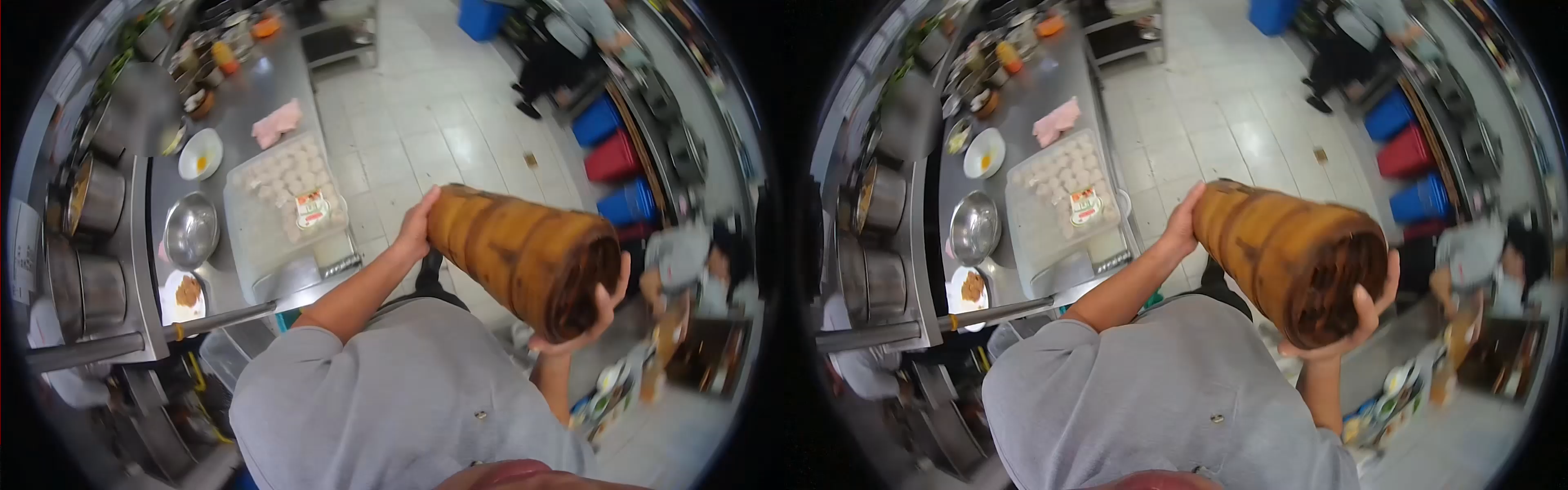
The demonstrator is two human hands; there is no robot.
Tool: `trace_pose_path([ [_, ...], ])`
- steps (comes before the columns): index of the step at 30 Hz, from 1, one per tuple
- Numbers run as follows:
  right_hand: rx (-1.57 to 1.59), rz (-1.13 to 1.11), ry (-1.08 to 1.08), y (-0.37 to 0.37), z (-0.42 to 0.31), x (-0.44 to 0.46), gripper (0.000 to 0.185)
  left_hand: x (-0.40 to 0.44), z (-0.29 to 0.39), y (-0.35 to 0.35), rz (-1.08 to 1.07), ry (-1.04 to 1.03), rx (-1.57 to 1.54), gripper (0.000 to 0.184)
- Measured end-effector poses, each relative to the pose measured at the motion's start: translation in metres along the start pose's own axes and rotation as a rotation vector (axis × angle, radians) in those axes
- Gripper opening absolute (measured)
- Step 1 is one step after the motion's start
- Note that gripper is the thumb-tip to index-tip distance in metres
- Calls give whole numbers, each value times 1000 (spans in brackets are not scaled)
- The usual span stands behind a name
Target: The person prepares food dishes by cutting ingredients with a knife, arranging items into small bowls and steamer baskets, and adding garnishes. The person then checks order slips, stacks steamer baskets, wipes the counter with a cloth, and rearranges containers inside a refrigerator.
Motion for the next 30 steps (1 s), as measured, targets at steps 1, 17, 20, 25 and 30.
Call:
trace_pose_path([
  [1, -28, -13, 5, -6, 22, 10, 112, 25, 6, 5, -22, -38, 15, 68],
  [17, 748, -332, 388, -312, 285, 276, 108, 144, 269, 102, 445, -827, -83, 60],
  [20, 851, -384, 381, -395, 301, 303, 111, 157, 315, 134, 475, -923, -135, 57],
  [25, 987, -386, 411, -520, 313, 378, 104, 202, 414, 174, 496, -1026, -234, 58],
  [30, 941, -495, 369, -630, 346, 442, 106, 245, 499, 223, 530, -1024, -288, 57],
])
Point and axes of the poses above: each hand's wrist, its own x-axis towards the middle knuckle, its own y-axis out of the back of the hand, z = x × y, the point moved 3 cm from there along x, towards the middle knuckle, and after that the axes turned 8 degrees about -z, right-handed, at the moved point
